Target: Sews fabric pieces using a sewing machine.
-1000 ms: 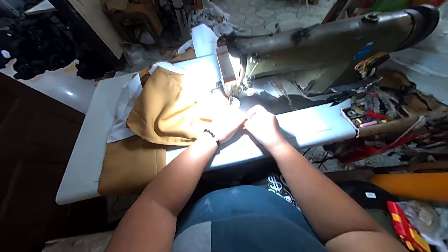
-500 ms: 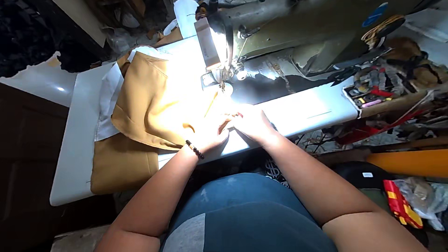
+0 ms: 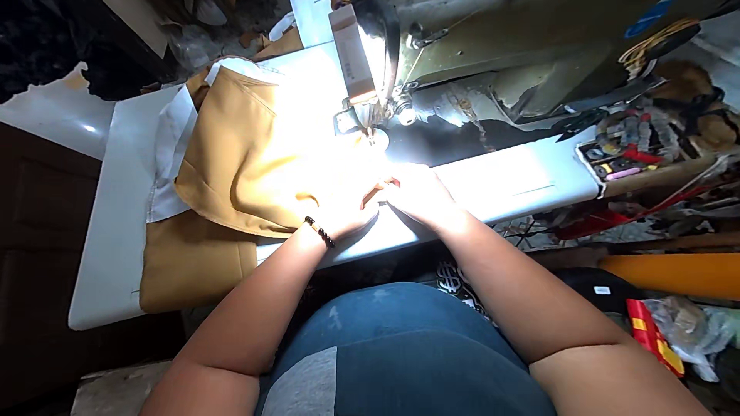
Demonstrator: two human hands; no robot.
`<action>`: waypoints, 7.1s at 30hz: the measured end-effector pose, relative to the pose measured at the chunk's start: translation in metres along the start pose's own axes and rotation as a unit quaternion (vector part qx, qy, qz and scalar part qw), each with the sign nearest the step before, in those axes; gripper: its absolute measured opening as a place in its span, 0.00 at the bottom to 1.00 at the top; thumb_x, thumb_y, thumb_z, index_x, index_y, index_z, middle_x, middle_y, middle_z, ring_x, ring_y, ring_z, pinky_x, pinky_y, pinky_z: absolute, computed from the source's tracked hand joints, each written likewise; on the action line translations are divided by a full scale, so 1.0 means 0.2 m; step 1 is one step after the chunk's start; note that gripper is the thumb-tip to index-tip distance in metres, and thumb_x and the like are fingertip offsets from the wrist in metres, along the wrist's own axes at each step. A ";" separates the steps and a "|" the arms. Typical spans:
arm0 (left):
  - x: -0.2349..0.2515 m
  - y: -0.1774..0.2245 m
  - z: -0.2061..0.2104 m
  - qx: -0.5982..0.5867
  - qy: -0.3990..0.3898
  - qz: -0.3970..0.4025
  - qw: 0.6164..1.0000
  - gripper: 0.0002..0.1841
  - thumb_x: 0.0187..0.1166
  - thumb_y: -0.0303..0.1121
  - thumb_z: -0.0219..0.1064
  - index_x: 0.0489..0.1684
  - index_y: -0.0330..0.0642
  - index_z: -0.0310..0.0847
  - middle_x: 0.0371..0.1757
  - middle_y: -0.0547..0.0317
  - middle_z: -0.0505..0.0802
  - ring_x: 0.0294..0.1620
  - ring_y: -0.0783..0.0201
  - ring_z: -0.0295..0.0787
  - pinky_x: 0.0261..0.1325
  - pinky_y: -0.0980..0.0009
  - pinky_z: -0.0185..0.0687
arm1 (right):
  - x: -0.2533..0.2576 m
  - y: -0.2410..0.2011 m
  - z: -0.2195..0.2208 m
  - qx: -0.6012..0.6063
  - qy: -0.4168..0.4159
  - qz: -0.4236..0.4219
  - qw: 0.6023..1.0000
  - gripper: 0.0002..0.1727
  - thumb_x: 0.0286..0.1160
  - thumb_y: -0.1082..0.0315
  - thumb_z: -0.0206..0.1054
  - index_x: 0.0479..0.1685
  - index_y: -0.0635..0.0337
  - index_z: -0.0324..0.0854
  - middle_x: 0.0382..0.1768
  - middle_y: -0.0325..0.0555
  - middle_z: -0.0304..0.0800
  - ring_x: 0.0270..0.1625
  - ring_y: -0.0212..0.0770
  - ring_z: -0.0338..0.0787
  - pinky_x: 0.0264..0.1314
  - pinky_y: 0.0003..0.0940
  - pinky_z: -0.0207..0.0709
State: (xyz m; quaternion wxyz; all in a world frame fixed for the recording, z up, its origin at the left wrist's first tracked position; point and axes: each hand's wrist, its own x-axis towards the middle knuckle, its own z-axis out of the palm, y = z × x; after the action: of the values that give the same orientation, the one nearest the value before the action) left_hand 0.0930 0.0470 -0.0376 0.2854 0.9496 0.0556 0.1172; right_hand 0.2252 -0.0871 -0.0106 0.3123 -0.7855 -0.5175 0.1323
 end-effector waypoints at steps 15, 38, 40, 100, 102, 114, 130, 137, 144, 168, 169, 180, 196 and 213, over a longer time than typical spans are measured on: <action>0.23 -0.11 -0.09 0.206 0.080 -0.038 0.975 0.19 0.91 0.38 0.52 0.60 0.40 0.89 0.64 0.46 0.92 0.72 0.47 0.85 0.77 0.46 0.73 | 0.24 0.10 0.04 -0.082 0.052 0.069 0.993 0.15 0.89 0.69 0.54 0.53 0.64 0.88 0.53 0.59 0.90 0.63 0.58 0.88 0.64 0.60 0.77; -0.57 -0.18 -0.72 0.334 -0.045 -0.177 0.925 0.11 0.78 0.20 0.67 0.51 0.40 0.94 0.50 0.41 0.94 0.56 0.38 0.90 0.65 0.31 0.70 | 0.26 0.09 -0.06 0.245 -0.028 0.048 0.968 0.12 0.80 0.75 0.65 0.58 0.68 0.78 0.38 0.48 0.84 0.26 0.30 0.82 0.31 0.26 0.80; -0.56 -0.16 -0.78 0.315 0.055 -0.111 0.941 0.12 0.79 0.17 0.61 0.49 0.29 0.91 0.51 0.31 0.91 0.54 0.31 0.90 0.57 0.31 0.80 | 0.26 0.03 -0.09 0.265 -0.037 0.117 0.956 0.14 0.84 0.72 0.63 0.63 0.66 0.75 0.35 0.48 0.83 0.20 0.31 0.79 0.24 0.25 0.78; 0.11 0.02 -0.08 -0.012 -0.025 -0.065 0.997 0.22 0.79 0.42 0.63 0.69 0.42 0.82 0.65 0.51 0.90 0.68 0.60 0.85 0.74 0.60 0.76 | 0.08 -0.03 -0.13 0.141 -0.061 0.245 0.957 0.27 0.97 0.55 0.44 0.54 0.68 0.83 0.41 0.54 0.84 0.35 0.42 0.83 0.44 0.40 0.79; 0.11 0.03 -0.09 -0.018 -0.027 -0.054 0.998 0.22 0.80 0.43 0.63 0.70 0.46 0.83 0.71 0.55 0.88 0.75 0.62 0.81 0.80 0.59 0.70 | 0.08 0.00 -0.12 0.154 -0.052 0.252 0.954 0.26 0.97 0.53 0.44 0.53 0.66 0.82 0.38 0.52 0.82 0.33 0.41 0.82 0.40 0.38 0.78; 0.00 0.10 0.03 0.086 -0.023 0.027 0.996 0.27 0.74 0.24 0.59 0.75 0.44 0.82 0.67 0.44 0.90 0.72 0.44 0.83 0.74 0.39 0.69 | 0.08 0.05 -0.11 0.096 -0.082 0.178 0.976 0.20 0.92 0.56 0.54 0.43 0.64 0.82 0.30 0.46 0.80 0.28 0.37 0.80 0.36 0.36 0.76; 0.00 0.08 0.04 0.040 0.007 -0.019 0.999 0.33 0.77 0.58 0.62 0.73 0.42 0.82 0.78 0.48 0.84 0.83 0.52 0.75 0.86 0.53 0.64 | -0.06 -0.08 -0.08 -0.048 -0.048 0.133 0.989 0.20 0.88 0.60 0.55 0.48 0.70 0.85 0.49 0.62 0.90 0.60 0.58 0.89 0.65 0.56 0.77; 0.17 0.08 0.00 0.156 -0.008 -0.008 0.988 0.09 0.83 0.29 0.63 0.51 0.39 0.90 0.53 0.45 0.92 0.60 0.46 0.88 0.64 0.45 0.80 | -0.05 -0.12 -0.06 0.020 -0.008 0.163 0.986 0.14 0.86 0.65 0.60 0.43 0.67 0.88 0.43 0.59 0.92 0.52 0.57 0.91 0.58 0.60 0.80; -0.04 0.06 0.03 0.072 -0.012 0.018 0.997 0.22 0.75 0.28 0.61 0.68 0.38 0.86 0.63 0.46 0.89 0.63 0.50 0.87 0.64 0.50 0.80 | -0.04 -0.02 0.01 -0.149 -0.055 0.140 0.977 0.19 0.85 0.54 0.60 0.42 0.62 0.87 0.42 0.58 0.92 0.51 0.60 0.92 0.45 0.63 0.81; -0.11 0.04 0.02 0.030 -0.009 0.028 0.999 0.24 0.81 0.34 0.57 0.76 0.38 0.81 0.76 0.48 0.86 0.76 0.52 0.82 0.76 0.52 0.74 | -0.10 0.09 0.09 -0.067 0.104 -0.123 0.985 0.09 0.73 0.71 0.66 0.38 0.65 0.91 0.35 0.56 0.89 0.40 0.52 0.92 0.41 0.47 0.84; -0.12 0.04 0.02 0.031 -0.011 0.029 0.999 0.24 0.82 0.34 0.57 0.76 0.38 0.81 0.77 0.49 0.86 0.77 0.53 0.81 0.77 0.53 0.73 | -0.10 0.09 0.10 -0.065 0.108 -0.129 0.984 0.09 0.73 0.71 0.66 0.37 0.65 0.92 0.35 0.56 0.90 0.40 0.52 0.92 0.41 0.46 0.84; 0.02 -0.08 -0.02 -0.021 -0.007 0.031 0.999 0.22 0.80 0.34 0.61 0.71 0.39 0.84 0.74 0.49 0.86 0.75 0.58 0.81 0.77 0.61 0.74 | 0.04 0.09 0.05 -0.057 0.053 -0.116 0.990 0.10 0.75 0.69 0.66 0.38 0.67 0.90 0.38 0.55 0.89 0.43 0.51 0.91 0.48 0.46 0.84; 0.26 -0.02 -0.08 0.120 0.049 -0.150 0.980 0.24 0.95 0.41 0.46 0.61 0.36 0.87 0.59 0.39 0.92 0.67 0.42 0.87 0.72 0.43 0.75 | 0.21 0.13 -0.02 0.010 0.015 0.106 0.994 0.25 0.70 0.44 0.75 0.52 0.56 0.90 0.54 0.50 0.87 0.61 0.50 0.83 0.69 0.62 0.65; -0.54 -0.29 -1.00 0.135 0.126 -0.112 0.976 0.23 0.90 0.46 0.57 0.61 0.31 0.82 0.58 0.41 0.90 0.58 0.62 0.88 0.67 0.60 0.81 | 0.29 0.02 -0.04 0.398 0.024 0.182 0.899 0.10 0.84 0.66 0.65 0.53 0.62 0.75 0.39 0.43 0.88 0.27 0.29 0.87 0.28 0.23 0.81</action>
State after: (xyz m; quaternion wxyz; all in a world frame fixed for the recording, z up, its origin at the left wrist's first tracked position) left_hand -0.0654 0.1833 0.0713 0.1569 0.9447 0.2124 0.1945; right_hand 0.2563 -0.0393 0.0001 0.5815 -0.6791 -0.2626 0.3628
